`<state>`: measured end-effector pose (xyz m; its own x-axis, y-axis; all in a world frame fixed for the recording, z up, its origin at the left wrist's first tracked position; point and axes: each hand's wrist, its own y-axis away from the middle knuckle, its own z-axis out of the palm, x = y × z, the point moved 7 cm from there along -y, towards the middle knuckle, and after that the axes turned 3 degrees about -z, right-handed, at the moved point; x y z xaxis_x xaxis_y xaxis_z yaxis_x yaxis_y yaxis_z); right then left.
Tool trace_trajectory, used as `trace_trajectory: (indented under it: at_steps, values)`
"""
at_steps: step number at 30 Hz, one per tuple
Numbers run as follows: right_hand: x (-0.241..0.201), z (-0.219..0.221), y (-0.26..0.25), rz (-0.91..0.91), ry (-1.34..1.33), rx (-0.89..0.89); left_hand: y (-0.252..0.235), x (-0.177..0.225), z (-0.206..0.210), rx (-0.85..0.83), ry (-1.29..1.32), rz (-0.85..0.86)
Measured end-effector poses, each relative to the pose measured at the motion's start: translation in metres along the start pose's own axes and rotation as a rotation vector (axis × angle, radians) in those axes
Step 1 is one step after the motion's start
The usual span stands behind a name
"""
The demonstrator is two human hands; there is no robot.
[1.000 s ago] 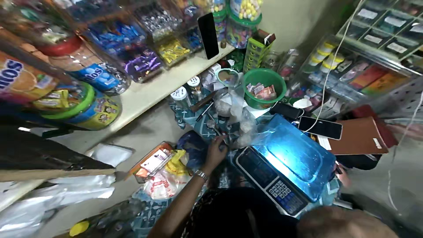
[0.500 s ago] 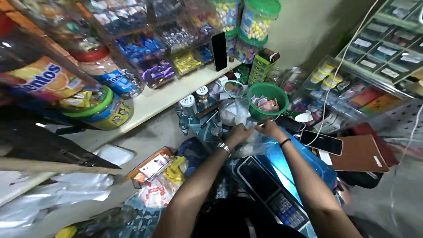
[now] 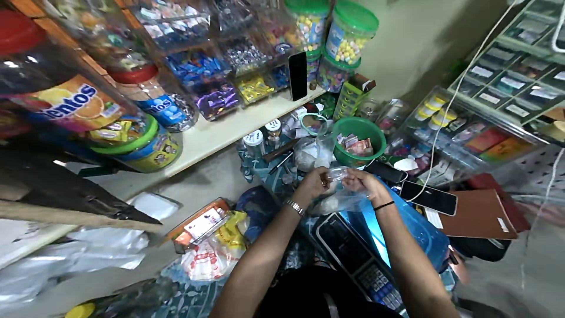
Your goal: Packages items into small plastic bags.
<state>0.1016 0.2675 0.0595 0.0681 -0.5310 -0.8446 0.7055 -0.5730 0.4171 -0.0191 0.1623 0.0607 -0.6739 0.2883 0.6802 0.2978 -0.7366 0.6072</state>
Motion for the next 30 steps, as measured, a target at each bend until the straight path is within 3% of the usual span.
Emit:
trace_trajectory:
  at_steps: [4, 7, 10, 14, 18, 21, 24, 30]
  values:
    - [-0.009, 0.025, 0.002, 0.026, -0.217, -0.047, 0.019, 0.019, 0.002, -0.031, -0.381, 0.174]
    - [-0.026, 0.039, 0.008, -0.013, -0.109, -0.125, 0.040, 0.031, 0.003, -0.037, -0.359, 0.148]
    - [-0.062, 0.055, 0.029, -0.123, 0.347, -0.165, 0.067, 0.042, 0.003, -0.043, -0.150, 0.109]
    - [-0.114, 0.102, 0.073, -0.403, 1.139, -0.190, 0.125, 0.065, 0.005, -0.104, -0.005, 0.323]
    - [-0.130, 0.161, 0.121, -0.698, 1.375, -0.192, 0.180, 0.080, -0.006, -0.099, 0.010, 0.590]
    - [-0.109, 0.189, 0.131, -0.743, 1.299, -0.321, 0.209, 0.079, -0.027, -0.022, -0.034, 0.673]
    - [-0.057, 0.203, 0.117, -0.656, 1.069, -0.413, 0.219, 0.060, -0.062, 0.103, -0.033, 0.652]
    - [0.058, 0.200, 0.087, -0.008, 0.336, -0.640, 0.226, -0.005, -0.120, 0.248, -0.159, 0.584]
